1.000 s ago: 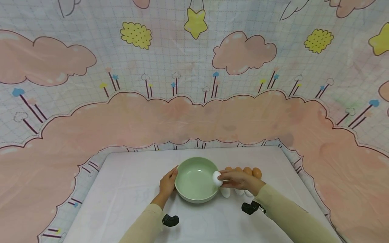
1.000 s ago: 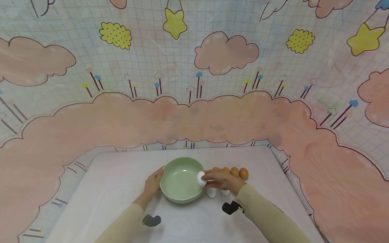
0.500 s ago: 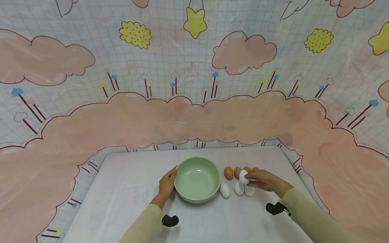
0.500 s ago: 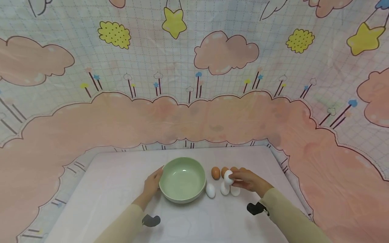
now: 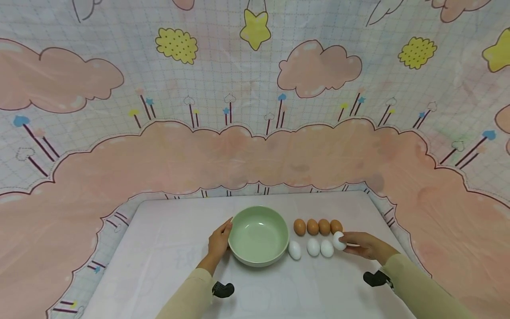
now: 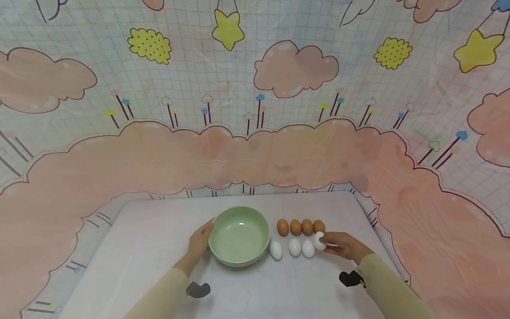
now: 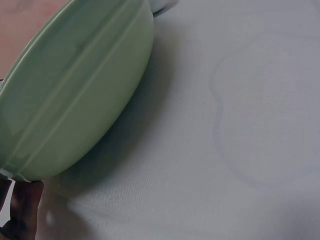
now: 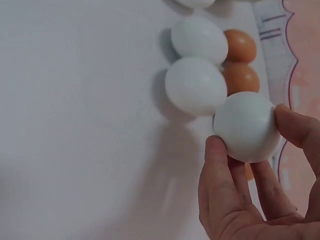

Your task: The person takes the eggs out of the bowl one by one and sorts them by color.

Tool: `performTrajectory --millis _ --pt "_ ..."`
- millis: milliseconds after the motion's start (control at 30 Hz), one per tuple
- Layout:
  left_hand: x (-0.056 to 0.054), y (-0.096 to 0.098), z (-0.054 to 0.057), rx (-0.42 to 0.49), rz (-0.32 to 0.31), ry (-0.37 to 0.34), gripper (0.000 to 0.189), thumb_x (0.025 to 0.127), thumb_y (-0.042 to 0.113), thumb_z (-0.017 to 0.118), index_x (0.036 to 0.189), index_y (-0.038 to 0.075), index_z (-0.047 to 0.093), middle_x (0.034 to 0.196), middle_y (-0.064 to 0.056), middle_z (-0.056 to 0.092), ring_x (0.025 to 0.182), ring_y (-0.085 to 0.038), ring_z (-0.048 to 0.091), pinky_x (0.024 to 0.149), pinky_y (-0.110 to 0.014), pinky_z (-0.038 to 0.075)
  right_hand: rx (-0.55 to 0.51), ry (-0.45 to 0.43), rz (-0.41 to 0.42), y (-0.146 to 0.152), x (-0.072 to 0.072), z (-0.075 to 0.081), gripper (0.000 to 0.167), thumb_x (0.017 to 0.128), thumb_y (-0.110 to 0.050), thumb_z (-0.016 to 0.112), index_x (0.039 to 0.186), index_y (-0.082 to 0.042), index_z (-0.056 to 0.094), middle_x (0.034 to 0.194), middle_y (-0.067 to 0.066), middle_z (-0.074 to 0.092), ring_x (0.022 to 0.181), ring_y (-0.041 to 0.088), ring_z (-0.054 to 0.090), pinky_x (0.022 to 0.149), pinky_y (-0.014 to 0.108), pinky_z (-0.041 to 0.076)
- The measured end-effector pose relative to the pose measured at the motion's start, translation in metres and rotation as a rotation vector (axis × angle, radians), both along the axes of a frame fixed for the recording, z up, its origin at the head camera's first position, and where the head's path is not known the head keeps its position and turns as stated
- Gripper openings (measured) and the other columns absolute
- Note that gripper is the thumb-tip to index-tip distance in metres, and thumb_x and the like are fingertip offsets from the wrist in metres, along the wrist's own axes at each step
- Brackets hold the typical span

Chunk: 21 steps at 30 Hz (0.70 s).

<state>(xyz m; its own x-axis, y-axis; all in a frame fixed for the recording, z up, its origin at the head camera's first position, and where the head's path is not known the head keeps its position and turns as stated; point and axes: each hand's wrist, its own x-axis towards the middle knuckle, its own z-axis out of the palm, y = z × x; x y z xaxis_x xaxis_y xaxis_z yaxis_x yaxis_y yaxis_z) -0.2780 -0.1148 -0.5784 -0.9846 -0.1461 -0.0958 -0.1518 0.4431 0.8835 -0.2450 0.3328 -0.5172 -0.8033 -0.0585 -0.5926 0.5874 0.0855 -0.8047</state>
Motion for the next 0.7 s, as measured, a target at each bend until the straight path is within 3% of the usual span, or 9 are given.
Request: performTrajectory --millis 267,433,700 --pt "0.0 -0.002 0.001 -0.002 0.002 0.004 0.05 0.104 0.05 0.042 0.142 0.02 0.055 0.145 -0.013 0.052 0.137 -0.042 0.042 0.111 -0.061 0.033 0.091 -0.013 -0.021 0.009 0.0 -0.014 0.064 0.091 -0.003 0.067 0.142 0.017 0.034 0.132 0.031 0.048 0.102 0.026 0.059 0.089 0.033 0.056" --pt "0.001 -0.002 -0.001 0.001 0.002 -0.006 0.049 0.104 0.05 0.041 0.142 0.022 0.054 0.146 -0.012 0.051 0.138 -0.041 0.041 0.111 -0.061 0.032 0.122 -0.007 -0.017 0.01 0.002 -0.023 0.059 0.089 -0.004 0.069 0.136 0.018 0.042 0.118 0.024 0.059 0.099 0.024 0.058 0.086 0.032 0.056" --pt "0.0 0.0 -0.002 -0.006 0.019 0.003 0.048 0.103 0.049 0.044 0.14 0.021 0.057 0.143 -0.014 0.054 0.136 -0.041 0.044 0.11 -0.059 0.035 0.132 0.007 -0.052 0.009 0.005 -0.03 0.048 0.085 -0.002 0.071 0.125 0.017 0.052 0.103 0.013 0.061 0.09 0.021 0.058 0.079 0.029 0.057"
